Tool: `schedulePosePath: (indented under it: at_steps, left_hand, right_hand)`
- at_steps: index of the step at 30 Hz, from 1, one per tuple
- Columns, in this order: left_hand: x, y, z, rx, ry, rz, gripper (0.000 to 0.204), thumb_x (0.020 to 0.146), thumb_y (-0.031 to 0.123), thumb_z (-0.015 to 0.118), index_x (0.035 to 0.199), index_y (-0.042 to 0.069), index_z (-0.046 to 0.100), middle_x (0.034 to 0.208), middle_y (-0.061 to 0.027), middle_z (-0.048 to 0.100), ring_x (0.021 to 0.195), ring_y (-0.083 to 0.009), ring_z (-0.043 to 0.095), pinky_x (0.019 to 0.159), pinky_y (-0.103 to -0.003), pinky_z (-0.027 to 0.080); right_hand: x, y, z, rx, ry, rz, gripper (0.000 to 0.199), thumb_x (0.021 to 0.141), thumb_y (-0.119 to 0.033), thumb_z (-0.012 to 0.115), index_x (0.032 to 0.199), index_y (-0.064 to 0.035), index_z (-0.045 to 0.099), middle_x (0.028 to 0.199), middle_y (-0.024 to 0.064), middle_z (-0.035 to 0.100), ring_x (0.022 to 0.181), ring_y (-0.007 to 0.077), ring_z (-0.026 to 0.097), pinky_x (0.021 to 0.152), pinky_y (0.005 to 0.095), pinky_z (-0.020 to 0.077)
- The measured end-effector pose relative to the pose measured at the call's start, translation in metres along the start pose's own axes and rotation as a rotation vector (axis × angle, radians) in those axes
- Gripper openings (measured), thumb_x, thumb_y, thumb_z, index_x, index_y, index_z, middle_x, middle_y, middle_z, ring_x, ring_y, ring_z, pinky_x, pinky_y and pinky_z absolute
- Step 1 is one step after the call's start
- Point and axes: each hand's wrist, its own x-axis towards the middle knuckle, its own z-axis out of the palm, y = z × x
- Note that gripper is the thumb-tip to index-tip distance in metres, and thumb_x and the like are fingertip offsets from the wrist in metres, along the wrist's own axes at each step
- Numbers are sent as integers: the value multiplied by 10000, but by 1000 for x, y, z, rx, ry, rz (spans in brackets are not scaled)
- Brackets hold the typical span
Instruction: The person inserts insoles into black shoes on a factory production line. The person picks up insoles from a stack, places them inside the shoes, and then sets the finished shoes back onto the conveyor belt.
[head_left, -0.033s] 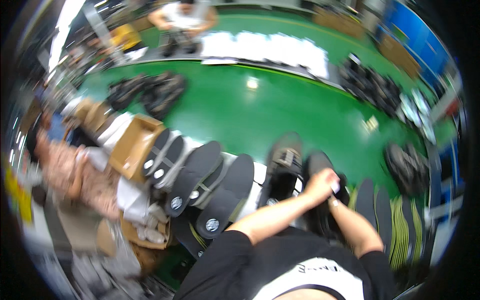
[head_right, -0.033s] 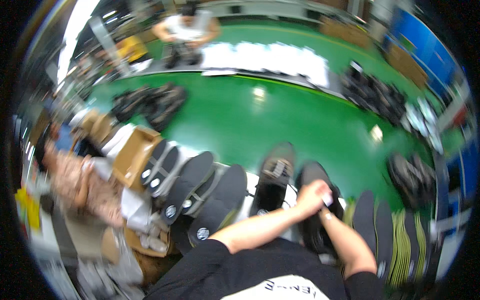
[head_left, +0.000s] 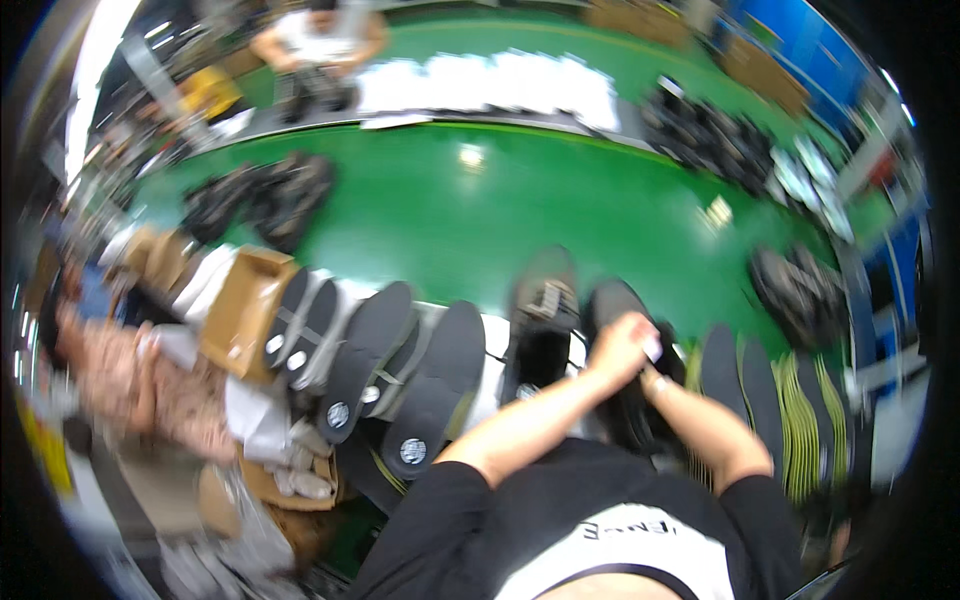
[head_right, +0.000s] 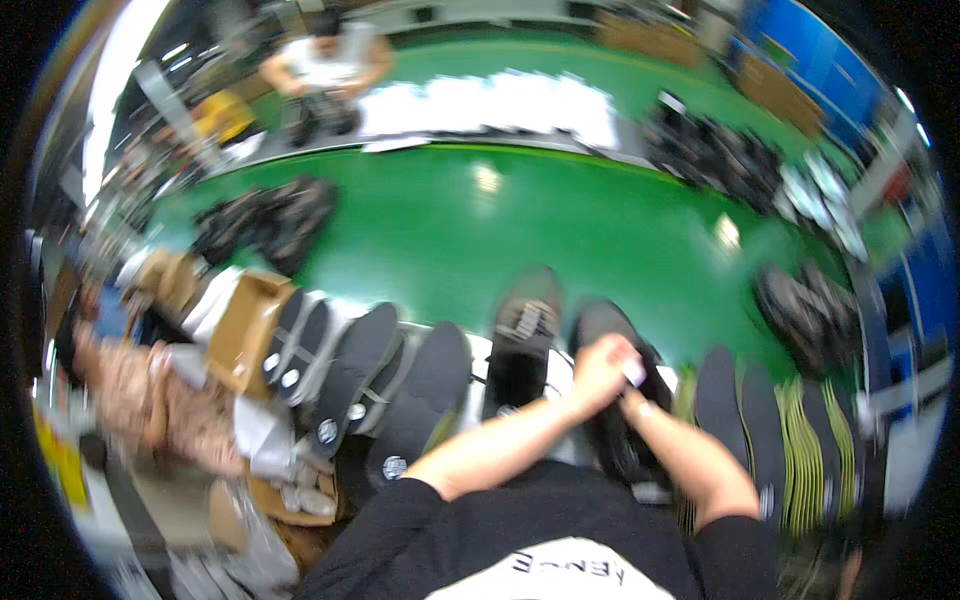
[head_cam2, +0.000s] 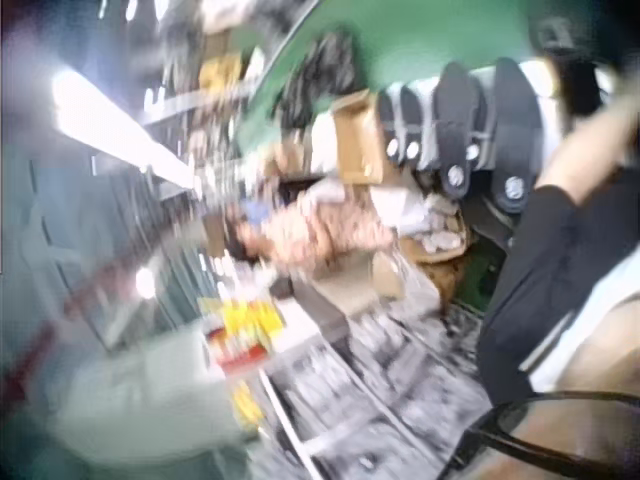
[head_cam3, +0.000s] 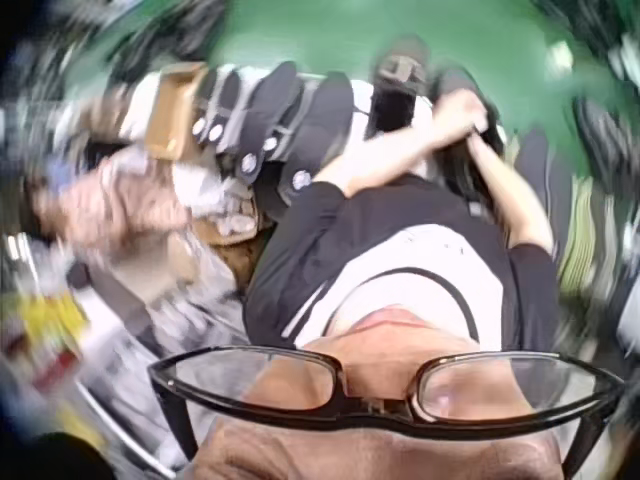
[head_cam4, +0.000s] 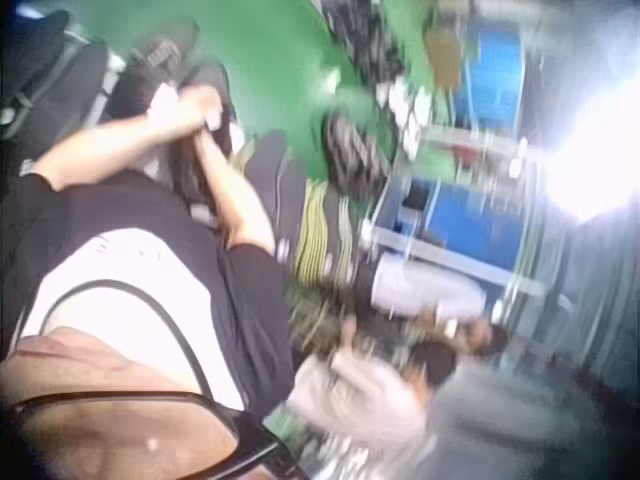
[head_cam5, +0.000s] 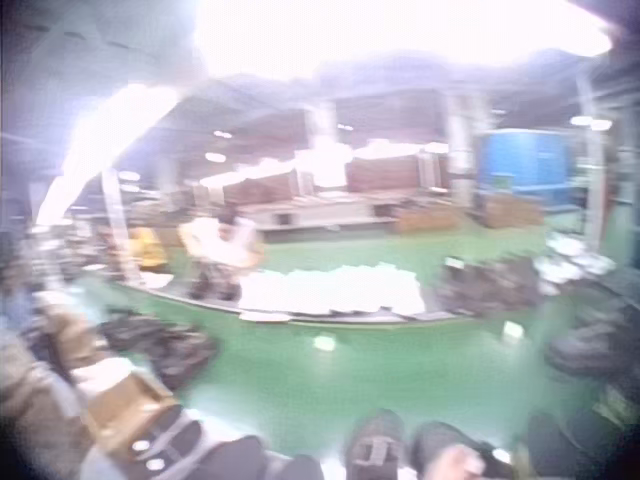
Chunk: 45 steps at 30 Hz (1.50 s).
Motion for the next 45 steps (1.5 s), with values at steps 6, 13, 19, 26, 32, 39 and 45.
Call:
schedulePosePath:
  at_steps: [6, 13, 19, 26, 32, 39, 45]
  left_hand:
    - [14, -5, -3, 4, 9, 81, 273, 802, 189, 571, 948, -42, 576, 842, -122, 625, 808, -181, 583, 728, -272, 442]
    - [10, 3, 0, -228, -200, -65, 246, 845, 194, 551, 980, -10, 579, 863, -12, 599, 783, -73, 527, 725, -205, 410]
    - [10, 1, -3, -331, -181, -50, 237, 833, 188, 551, 943, -21, 577, 804, -26, 593, 754, -78, 514, 693, -216, 409]
    - [12, 4, -5, -303, -219, -38, 237, 836, 185, 548, 948, -22, 571, 815, -25, 591, 765, -80, 513, 701, -218, 407]
    - [9, 7, -4, -322, -219, -75, 251, 837, 195, 548, 964, -21, 570, 843, -36, 596, 793, -91, 520, 717, -223, 411]
    - [-1, 47, -15, 214, -238, 69, 298, 843, 183, 535, 1068, -11, 518, 926, -92, 594, 875, -142, 546, 774, -257, 417]
    - [-50, 94, -83, 532, -69, 189, 139, 816, 105, 545, 860, -25, 568, 625, -103, 573, 540, -154, 536, 530, -284, 433]
  right_hand:
    - [-92, -88, 16, -1106, -207, 265, 476, 835, -236, 421, 1211, 53, 381, 1170, 230, 478, 1101, 287, 457, 944, 319, 335]
    - [-140, -76, 19, -1750, -494, 298, 521, 792, -340, 522, 1051, 104, 436, 854, 236, 592, 833, 362, 569, 758, 396, 442]
    - [-141, -79, 24, -1720, -339, 213, 376, 787, -352, 523, 821, 22, 531, 744, 208, 593, 763, 350, 579, 690, 417, 449]
    - [-146, -71, 20, -1597, -154, 9, 367, 790, -368, 515, 837, -5, 531, 690, 191, 582, 722, 352, 575, 655, 437, 447]
    - [-149, -68, 18, -1539, -80, -59, 379, 787, -354, 520, 989, -35, 552, 741, 161, 611, 732, 325, 588, 653, 414, 461]
    - [-154, -61, 9, -1366, 124, -346, 273, 798, -267, 505, 951, -51, 572, 801, 151, 608, 764, 314, 581, 670, 397, 458]
    - [-164, -44, -8, -1096, 618, -640, 318, 747, -148, 540, 1042, -39, 496, 1039, 132, 503, 1026, 300, 426, 896, 377, 327]
